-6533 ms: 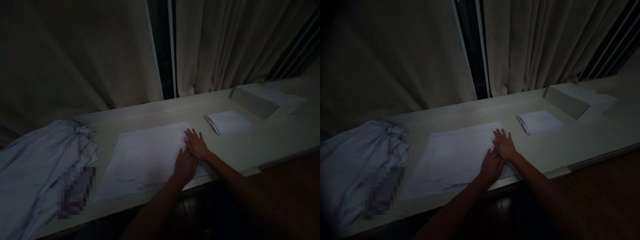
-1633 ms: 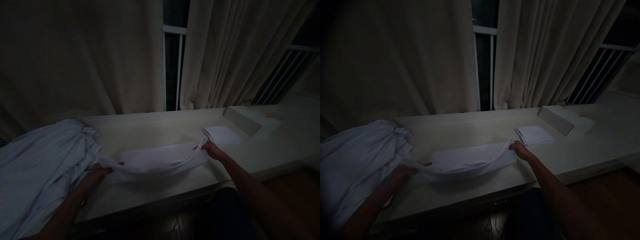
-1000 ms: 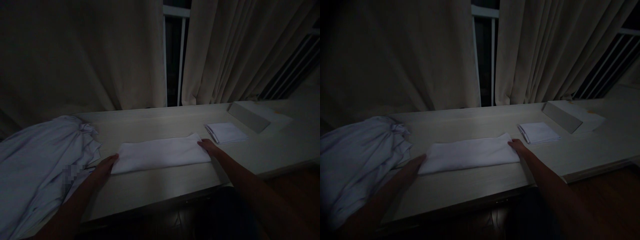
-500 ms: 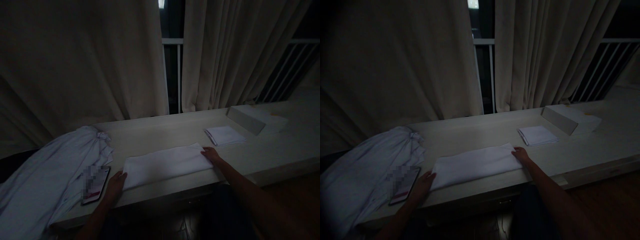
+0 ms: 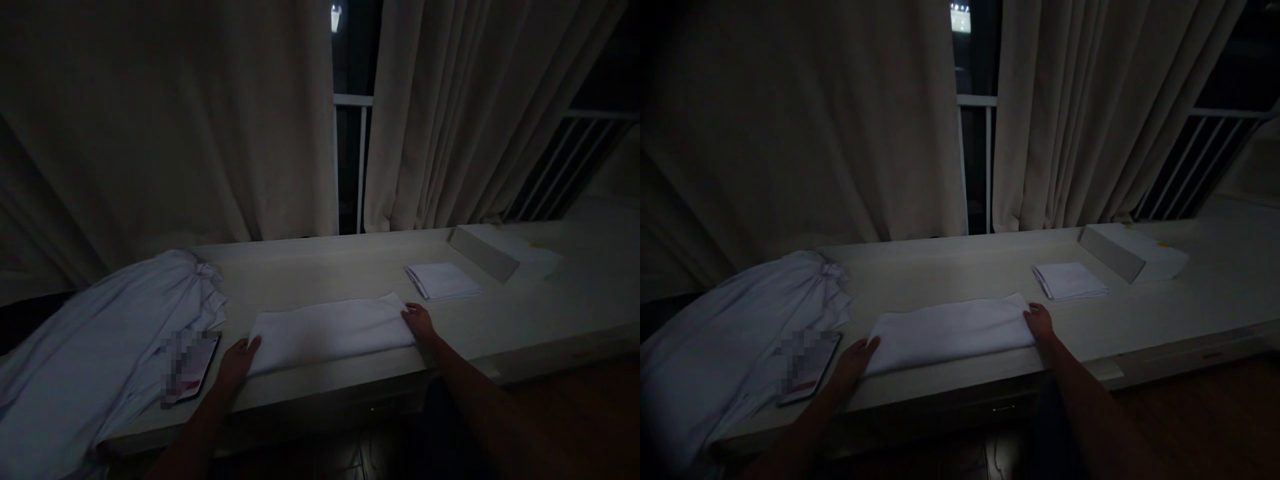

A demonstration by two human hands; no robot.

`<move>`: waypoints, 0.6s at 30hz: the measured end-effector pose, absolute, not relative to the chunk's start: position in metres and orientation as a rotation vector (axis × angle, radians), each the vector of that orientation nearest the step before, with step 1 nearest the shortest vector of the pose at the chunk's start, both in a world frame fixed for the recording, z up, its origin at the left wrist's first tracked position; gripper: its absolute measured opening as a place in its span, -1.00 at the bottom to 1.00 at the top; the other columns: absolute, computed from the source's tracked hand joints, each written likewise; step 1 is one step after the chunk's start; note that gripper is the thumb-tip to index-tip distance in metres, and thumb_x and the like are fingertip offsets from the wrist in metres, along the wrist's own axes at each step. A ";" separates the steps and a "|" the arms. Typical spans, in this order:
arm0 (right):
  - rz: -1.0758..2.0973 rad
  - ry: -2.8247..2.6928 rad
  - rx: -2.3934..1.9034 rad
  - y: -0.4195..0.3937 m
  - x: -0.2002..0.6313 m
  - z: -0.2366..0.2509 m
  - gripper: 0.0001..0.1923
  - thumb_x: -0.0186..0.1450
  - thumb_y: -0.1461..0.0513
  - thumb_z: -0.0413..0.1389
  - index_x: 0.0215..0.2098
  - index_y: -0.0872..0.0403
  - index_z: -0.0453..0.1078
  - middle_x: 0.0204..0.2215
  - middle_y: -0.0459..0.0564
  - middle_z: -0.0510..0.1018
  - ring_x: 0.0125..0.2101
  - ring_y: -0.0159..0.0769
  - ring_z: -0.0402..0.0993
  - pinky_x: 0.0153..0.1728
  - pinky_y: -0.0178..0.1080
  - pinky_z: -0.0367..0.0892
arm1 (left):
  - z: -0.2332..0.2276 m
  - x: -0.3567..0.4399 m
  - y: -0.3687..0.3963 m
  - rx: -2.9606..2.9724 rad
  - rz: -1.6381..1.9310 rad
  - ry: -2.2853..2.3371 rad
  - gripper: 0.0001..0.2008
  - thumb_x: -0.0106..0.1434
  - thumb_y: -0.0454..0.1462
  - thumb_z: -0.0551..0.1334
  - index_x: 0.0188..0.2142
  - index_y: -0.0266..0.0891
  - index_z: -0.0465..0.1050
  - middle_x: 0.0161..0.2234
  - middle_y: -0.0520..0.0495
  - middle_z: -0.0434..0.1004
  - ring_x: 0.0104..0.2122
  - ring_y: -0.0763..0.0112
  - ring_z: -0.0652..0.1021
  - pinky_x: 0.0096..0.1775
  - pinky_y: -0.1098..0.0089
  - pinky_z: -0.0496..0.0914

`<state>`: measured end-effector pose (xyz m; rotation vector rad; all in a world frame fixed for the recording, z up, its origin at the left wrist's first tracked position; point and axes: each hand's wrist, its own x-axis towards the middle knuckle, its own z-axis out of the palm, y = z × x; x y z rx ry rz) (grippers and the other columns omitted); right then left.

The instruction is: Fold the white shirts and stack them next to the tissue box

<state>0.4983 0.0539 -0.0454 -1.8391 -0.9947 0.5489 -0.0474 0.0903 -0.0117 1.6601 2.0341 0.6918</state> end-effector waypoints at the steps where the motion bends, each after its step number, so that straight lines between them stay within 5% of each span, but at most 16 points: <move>1: 0.556 -0.992 -1.842 0.054 0.499 -0.044 -0.54 0.04 0.21 0.16 -0.08 0.18 0.45 -0.27 0.12 0.62 -0.26 -0.15 0.55 -0.27 -0.24 0.40 | -0.012 -0.048 0.091 1.656 0.679 2.013 -0.40 0.14 0.13 0.09 -0.17 -0.34 0.51 -0.17 -0.28 0.61 -0.18 0.08 0.59 -0.12 0.25 0.42; 7: 0.601 -0.938 -1.834 0.055 0.499 -0.039 -0.55 -0.03 0.23 0.10 -0.16 0.18 0.51 -0.23 0.10 0.62 -0.21 -0.13 0.53 -0.27 -0.26 0.36 | -0.015 -0.051 0.100 1.651 0.597 2.003 -0.34 0.08 0.16 0.11 -0.15 -0.40 0.49 -0.09 -0.38 0.56 -0.07 -0.05 0.55 -0.03 0.16 0.39; 13: 0.708 -0.934 -1.820 0.055 0.497 -0.032 -0.64 0.03 0.02 0.12 -0.44 0.14 0.53 -0.50 0.01 0.58 -0.40 -0.17 0.49 -0.43 -0.26 0.29 | -0.008 -0.047 0.103 1.564 0.556 2.012 -0.31 0.08 0.20 0.09 -0.14 -0.38 0.48 -0.15 -0.37 0.58 -0.14 -0.08 0.57 -0.05 0.10 0.41; 18: 0.675 -0.892 -1.827 0.056 0.499 -0.029 -0.74 -0.02 0.05 0.13 -0.56 0.09 0.44 -0.58 -0.03 0.54 -0.48 -0.23 0.45 -0.47 -0.28 0.26 | 0.005 -0.040 0.098 1.528 0.579 2.008 -0.29 0.04 0.20 0.10 -0.15 -0.38 0.48 -0.15 -0.39 0.58 -0.14 -0.11 0.57 -0.03 0.07 0.39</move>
